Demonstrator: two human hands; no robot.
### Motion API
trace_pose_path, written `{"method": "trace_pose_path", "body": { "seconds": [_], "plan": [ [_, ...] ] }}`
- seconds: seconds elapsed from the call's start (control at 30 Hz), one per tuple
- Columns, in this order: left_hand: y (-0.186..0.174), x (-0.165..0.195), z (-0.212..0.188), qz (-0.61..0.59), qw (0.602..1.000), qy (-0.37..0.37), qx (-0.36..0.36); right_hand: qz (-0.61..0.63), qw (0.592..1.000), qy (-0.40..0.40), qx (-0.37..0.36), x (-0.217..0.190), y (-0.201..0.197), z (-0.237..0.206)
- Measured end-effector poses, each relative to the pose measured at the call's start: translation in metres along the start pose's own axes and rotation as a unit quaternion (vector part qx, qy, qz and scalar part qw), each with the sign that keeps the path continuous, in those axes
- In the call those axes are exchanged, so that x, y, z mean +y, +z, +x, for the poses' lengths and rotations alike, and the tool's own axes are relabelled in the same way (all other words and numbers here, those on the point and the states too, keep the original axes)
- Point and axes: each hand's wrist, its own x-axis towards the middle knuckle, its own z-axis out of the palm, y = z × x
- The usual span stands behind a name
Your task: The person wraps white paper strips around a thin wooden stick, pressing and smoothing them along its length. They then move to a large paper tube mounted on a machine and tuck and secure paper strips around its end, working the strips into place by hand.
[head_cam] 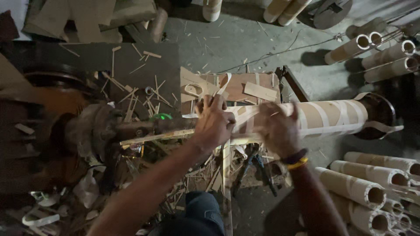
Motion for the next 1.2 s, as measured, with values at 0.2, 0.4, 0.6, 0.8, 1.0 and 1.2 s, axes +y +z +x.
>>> {"method": "trace_pose_path", "body": {
  "seconds": [0.2, 0.4, 0.6, 0.8, 1.0, 1.2],
  "plan": [
    [0.003, -0.004, 0.003, -0.052, 0.999, 0.007, -0.014, -0.069, 0.997, -0.021, -0.018, 0.011, -0.002, -0.010],
    [0.024, -0.010, 0.010, -0.110, 0.992, -0.052, -0.011, -0.152, 0.981, 0.087, -0.085, 0.015, -0.014, 0.008],
    [0.047, -0.024, 0.050, -0.055, 0.997, 0.003, -0.044, 0.002, 0.975, 0.067, 0.213, -0.053, -0.037, -0.021],
    [-0.004, 0.001, 0.076, -0.132, 0.978, -0.146, -0.070, 0.246, 0.964, 0.054, 0.086, -0.209, 0.019, -0.044],
    [-0.099, -0.040, 0.006, -0.281, 0.945, -0.026, 0.165, 0.125, 0.988, 0.028, -0.084, -0.251, 0.111, 0.010],
    [-0.148, -0.060, -0.140, -0.383, 0.887, -0.166, 0.197, 0.000, 0.985, 0.110, -0.134, -0.246, 0.243, 0.069]
  ]
}}
